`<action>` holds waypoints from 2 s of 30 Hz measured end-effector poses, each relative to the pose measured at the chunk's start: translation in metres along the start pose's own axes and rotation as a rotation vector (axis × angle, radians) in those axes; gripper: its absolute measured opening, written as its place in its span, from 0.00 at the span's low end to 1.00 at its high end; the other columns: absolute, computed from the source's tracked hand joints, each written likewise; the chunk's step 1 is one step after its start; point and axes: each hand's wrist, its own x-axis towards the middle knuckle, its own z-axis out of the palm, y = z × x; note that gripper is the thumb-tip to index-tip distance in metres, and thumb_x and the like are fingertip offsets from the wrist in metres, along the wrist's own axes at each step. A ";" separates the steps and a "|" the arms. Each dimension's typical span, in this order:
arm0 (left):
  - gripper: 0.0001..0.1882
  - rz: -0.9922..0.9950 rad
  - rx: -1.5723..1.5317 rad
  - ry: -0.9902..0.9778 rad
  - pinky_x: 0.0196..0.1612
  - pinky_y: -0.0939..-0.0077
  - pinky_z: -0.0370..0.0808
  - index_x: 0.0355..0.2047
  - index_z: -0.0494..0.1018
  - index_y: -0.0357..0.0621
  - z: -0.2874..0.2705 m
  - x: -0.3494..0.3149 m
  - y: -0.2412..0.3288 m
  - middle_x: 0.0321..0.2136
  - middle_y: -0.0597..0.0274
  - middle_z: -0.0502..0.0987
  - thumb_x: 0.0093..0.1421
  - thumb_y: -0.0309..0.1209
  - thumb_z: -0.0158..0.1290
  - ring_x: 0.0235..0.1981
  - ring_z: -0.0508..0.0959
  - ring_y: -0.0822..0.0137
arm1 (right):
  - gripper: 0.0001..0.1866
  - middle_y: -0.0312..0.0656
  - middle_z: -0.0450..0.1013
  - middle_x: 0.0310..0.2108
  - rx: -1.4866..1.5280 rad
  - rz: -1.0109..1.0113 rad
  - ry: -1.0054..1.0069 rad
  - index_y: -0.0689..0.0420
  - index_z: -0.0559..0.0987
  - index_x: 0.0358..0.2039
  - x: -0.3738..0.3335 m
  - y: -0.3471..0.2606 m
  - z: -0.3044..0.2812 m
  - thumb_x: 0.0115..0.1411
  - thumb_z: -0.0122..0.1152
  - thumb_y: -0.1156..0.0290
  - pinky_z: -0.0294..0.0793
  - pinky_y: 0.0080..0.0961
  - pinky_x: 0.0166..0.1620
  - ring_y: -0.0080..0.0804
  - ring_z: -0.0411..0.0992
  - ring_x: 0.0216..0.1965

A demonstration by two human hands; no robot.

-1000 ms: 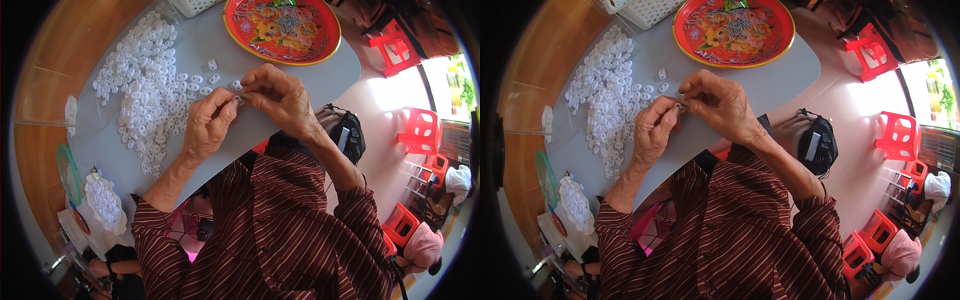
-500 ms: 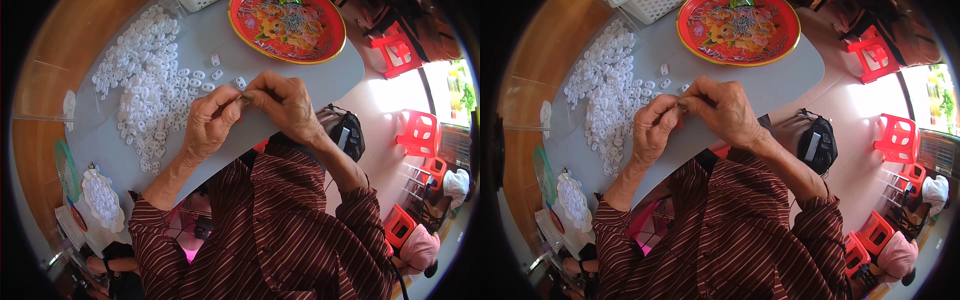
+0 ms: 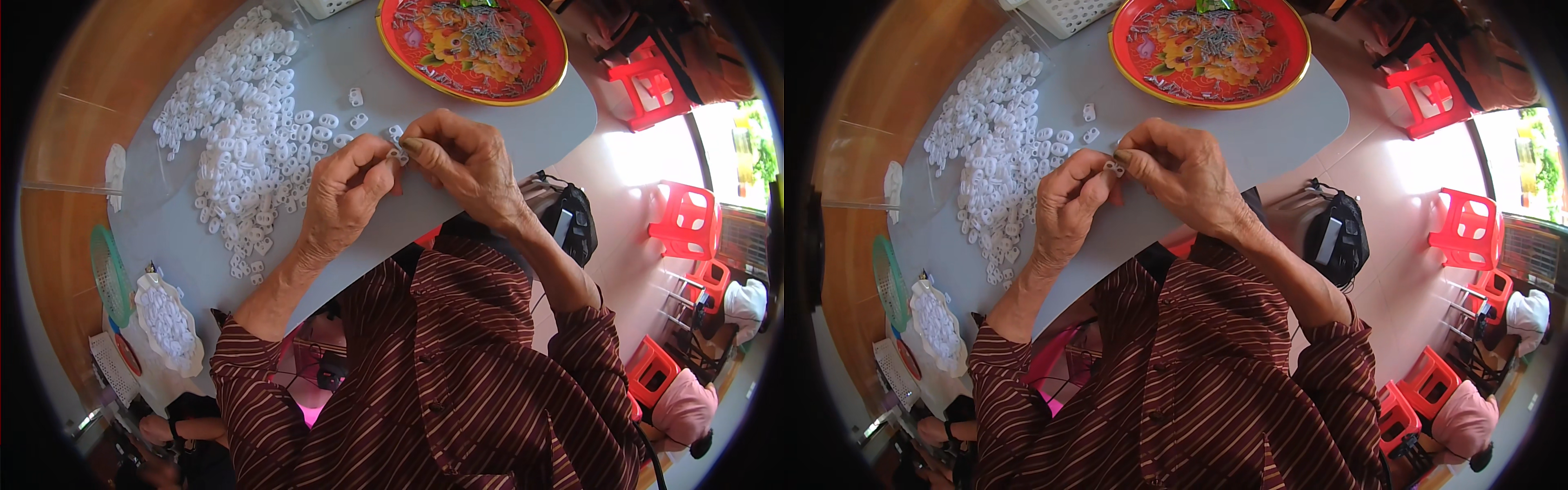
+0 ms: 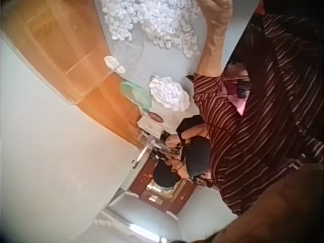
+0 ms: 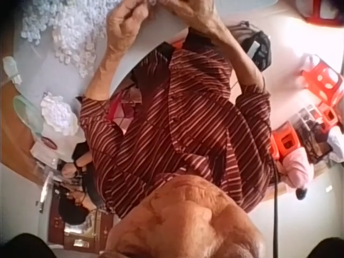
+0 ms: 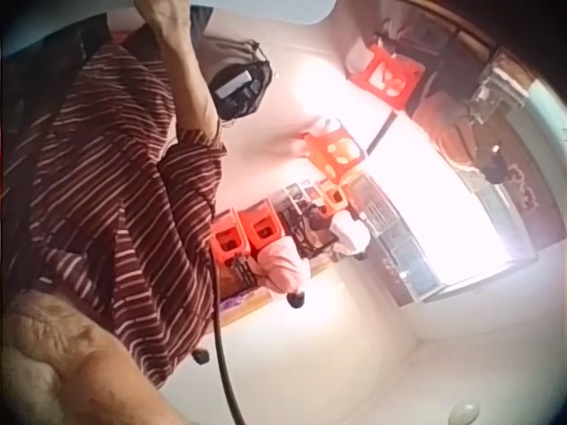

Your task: Manually assembling small white plastic components by inserting metal pins into them.

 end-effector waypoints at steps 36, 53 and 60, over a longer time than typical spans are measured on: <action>0.04 0.351 0.971 0.052 0.44 0.65 0.67 0.29 0.71 0.38 -0.040 0.062 -0.006 0.27 0.53 0.70 0.52 0.24 0.52 0.36 0.68 0.54 | 0.08 0.31 0.69 0.19 0.094 0.008 0.105 0.64 0.76 0.35 -0.016 0.007 0.000 0.58 0.59 0.73 0.63 0.13 0.25 0.13 0.64 0.21; 0.12 0.316 0.926 -0.133 0.46 0.66 0.65 0.33 0.72 0.38 -0.056 0.022 0.019 0.31 0.57 0.67 0.46 0.18 0.55 0.39 0.66 0.56 | 0.08 0.30 0.67 0.17 0.087 -0.034 0.118 0.63 0.76 0.35 -0.016 0.011 0.001 0.57 0.60 0.72 0.62 0.12 0.24 0.13 0.62 0.20; 0.16 0.359 1.007 -0.136 0.48 0.65 0.63 0.35 0.71 0.37 -0.055 0.019 0.012 0.34 0.56 0.66 0.42 0.16 0.56 0.42 0.65 0.55 | 0.08 0.30 0.68 0.20 0.045 -0.015 0.095 0.62 0.76 0.34 -0.017 0.004 0.001 0.58 0.60 0.71 0.62 0.10 0.26 0.12 0.63 0.22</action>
